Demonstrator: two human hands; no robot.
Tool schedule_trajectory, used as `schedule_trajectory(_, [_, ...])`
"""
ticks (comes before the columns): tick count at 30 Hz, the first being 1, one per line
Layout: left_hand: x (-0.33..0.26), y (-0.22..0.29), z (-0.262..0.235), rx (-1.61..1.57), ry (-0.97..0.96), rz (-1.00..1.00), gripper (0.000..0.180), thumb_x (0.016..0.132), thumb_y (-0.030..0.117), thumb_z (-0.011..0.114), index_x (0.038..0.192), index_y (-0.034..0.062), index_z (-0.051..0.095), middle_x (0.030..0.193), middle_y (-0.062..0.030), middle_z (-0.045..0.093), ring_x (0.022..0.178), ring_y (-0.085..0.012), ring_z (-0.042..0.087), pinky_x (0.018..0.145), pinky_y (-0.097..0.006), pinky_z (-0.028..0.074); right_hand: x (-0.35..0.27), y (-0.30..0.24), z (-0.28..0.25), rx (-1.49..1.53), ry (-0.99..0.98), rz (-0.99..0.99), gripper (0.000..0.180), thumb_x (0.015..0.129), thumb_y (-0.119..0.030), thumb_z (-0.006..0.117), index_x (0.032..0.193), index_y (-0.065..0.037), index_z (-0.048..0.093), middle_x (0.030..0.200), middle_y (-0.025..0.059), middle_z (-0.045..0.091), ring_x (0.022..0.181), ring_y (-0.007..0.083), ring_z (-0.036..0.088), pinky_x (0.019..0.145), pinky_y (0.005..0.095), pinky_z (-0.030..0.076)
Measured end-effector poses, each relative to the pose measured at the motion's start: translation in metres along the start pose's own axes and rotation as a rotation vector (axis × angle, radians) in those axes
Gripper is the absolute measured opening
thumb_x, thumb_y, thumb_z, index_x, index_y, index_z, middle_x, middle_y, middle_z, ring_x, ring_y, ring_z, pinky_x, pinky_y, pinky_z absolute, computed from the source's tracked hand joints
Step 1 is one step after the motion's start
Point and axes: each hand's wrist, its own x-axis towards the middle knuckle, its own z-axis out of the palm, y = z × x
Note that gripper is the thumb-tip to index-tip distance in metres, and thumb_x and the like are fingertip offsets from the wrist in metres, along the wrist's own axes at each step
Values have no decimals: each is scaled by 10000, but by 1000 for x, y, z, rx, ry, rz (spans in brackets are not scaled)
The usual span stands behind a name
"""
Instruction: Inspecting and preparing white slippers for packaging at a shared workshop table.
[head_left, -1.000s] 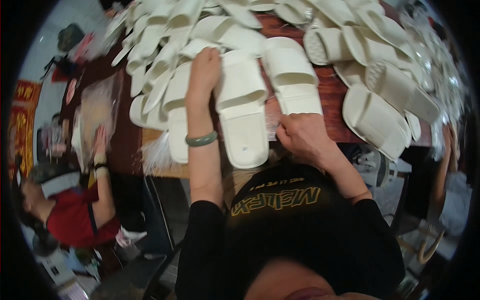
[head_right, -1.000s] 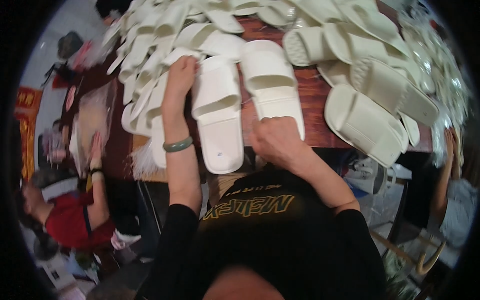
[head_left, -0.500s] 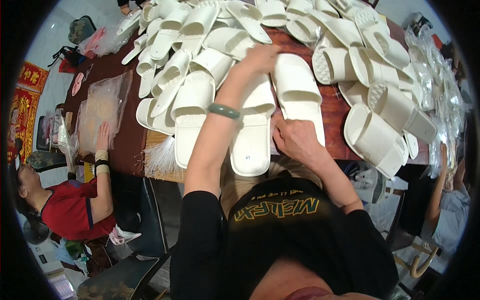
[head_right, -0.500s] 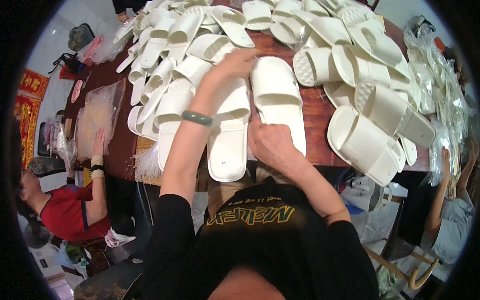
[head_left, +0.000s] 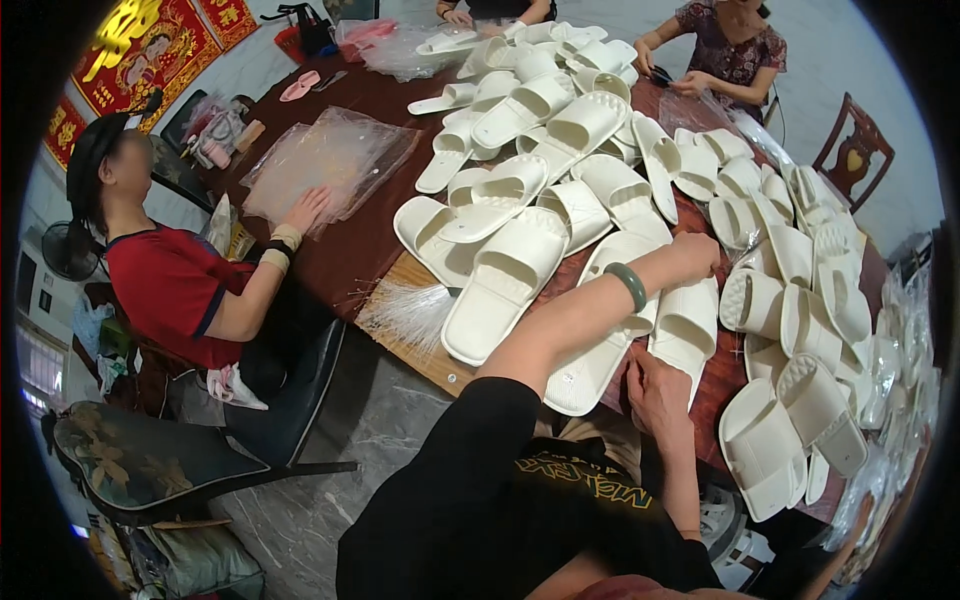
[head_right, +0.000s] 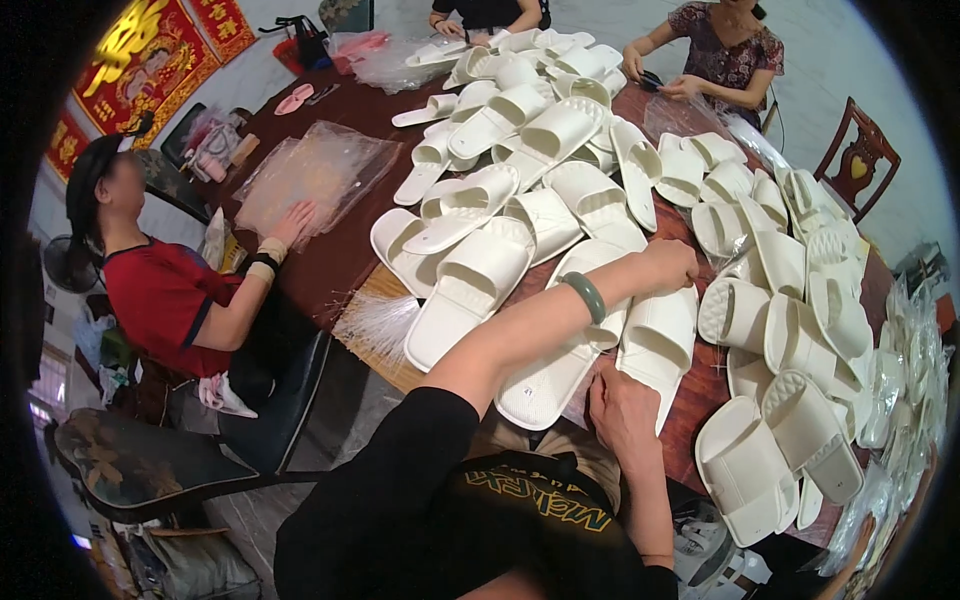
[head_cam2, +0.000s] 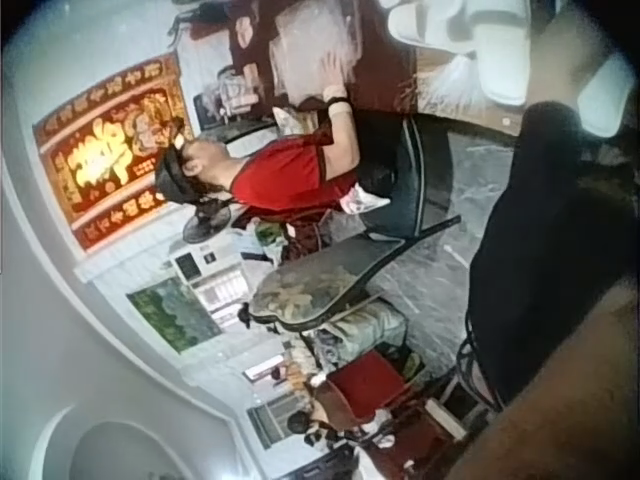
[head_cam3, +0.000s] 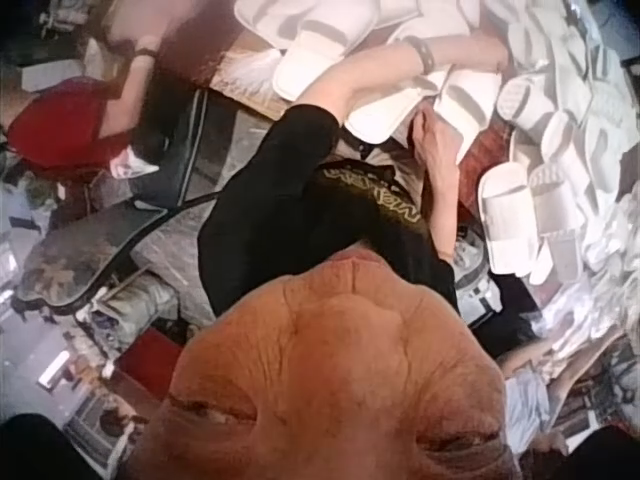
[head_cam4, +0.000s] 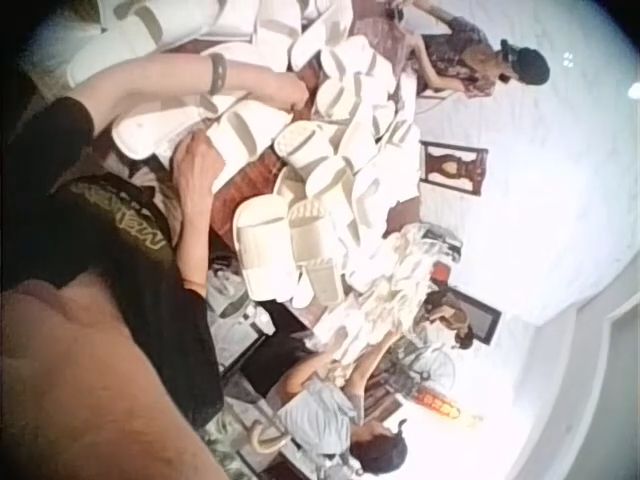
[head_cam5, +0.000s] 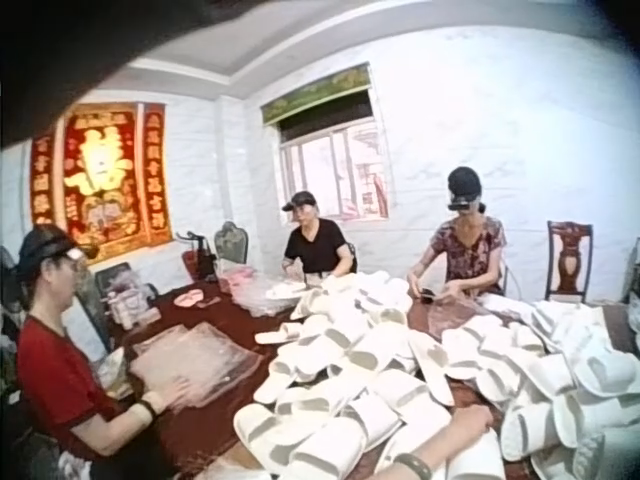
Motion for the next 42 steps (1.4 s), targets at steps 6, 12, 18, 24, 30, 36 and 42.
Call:
schedule_trajectory(6, [-11,-15,-32,-798,354,-169,157,802,156,572,846,37,665,730,-80,655,617,-178,626,557,-290,488,-7,-1,-12,62,21,14,85,804,-114,565,761,-42,575,645,139,556,561,304,567,506,401,438])
schedule_trajectory(12, [-50,-38,-57,-1040,306,-211,199,856,172,522,873,11,637,632,-41,603,484,-66,505,437,-201,381,-16,-6,-46,-149,150,37,199,661,13,615,849,-46,646,715,124,468,695,281,524,587,378,423])
schedule_trajectory(18, [-66,-35,-39,-967,48,-173,206,814,144,539,933,10,640,873,-38,626,787,-109,552,698,-230,432,-27,-18,-55,-176,88,-56,345,657,-19,559,999,-41,601,732,91,524,669,257,551,588,358,448])
schedule_trajectory(24, [-53,-18,-33,-709,-182,-102,181,850,140,537,901,0,641,784,-17,612,661,-96,551,604,-216,438,-50,-28,-39,-302,1,-78,397,657,-92,560,1049,-30,535,899,69,515,727,198,529,605,304,449])
schedule_trajectory(30, [-40,-48,-1,-512,49,236,221,697,126,565,870,13,643,779,-57,621,704,-197,558,676,-321,457,-26,18,-29,-364,-13,-83,271,650,-74,568,910,-6,529,820,112,513,770,244,563,618,342,481])
schedule_trajectory(36, [-20,-35,12,-326,-138,26,210,679,157,579,789,14,686,788,-175,658,723,-286,630,668,-387,478,15,54,-8,-405,84,-87,156,723,-40,547,874,-12,572,758,161,584,667,313,600,550,388,487])
schedule_trajectory(42, [-21,-21,4,-117,-163,84,198,694,150,576,808,54,707,780,-140,667,729,-273,632,673,-381,485,18,66,7,-383,112,-18,100,752,-38,561,844,-27,600,687,169,598,616,339,592,539,419,477])
